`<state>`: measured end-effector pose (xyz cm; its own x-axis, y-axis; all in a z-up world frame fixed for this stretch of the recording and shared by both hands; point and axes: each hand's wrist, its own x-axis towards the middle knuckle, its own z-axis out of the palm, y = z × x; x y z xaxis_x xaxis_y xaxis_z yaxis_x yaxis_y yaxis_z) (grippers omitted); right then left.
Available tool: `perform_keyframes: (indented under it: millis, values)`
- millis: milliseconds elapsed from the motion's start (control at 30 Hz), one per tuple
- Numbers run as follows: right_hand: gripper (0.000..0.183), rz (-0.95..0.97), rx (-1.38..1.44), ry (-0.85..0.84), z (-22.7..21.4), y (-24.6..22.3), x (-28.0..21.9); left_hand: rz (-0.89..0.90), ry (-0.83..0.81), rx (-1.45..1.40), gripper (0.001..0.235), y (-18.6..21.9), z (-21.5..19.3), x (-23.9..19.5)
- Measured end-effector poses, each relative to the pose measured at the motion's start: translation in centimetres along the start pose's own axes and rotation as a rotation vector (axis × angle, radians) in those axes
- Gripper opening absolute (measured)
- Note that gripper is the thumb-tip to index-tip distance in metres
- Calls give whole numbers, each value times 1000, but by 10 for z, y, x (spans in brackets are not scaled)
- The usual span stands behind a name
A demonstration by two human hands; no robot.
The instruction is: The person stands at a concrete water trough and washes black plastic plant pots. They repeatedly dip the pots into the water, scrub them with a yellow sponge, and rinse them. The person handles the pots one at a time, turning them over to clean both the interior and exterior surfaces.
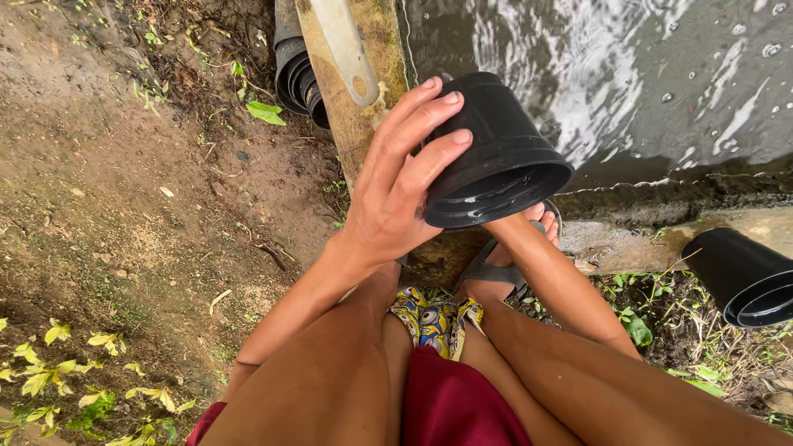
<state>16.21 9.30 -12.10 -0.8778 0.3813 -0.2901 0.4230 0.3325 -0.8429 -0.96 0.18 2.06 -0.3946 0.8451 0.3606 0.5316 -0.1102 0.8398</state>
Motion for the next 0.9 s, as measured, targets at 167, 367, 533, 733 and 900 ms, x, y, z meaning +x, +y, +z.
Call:
perform_keyframes:
  millis: [167,367,533,733,900]
  values:
    - [47,31,235,89,-3,18,-5,37,-11,51,66,1,-3,0]
    - [37,203,919,228,-14,42,-7,27,-12,122,68,2,-4,-4]
    - [29,182,1294,237,-36,37,-13,-108,146,69,85,-4,-13,-3]
    - [23,191,1253,270,-57,18,-39,-214,178,166,95,-5,-25,-12]
    - [22,85,1077,193,-59,12,-44,-216,148,140,96,-3,-17,-18]
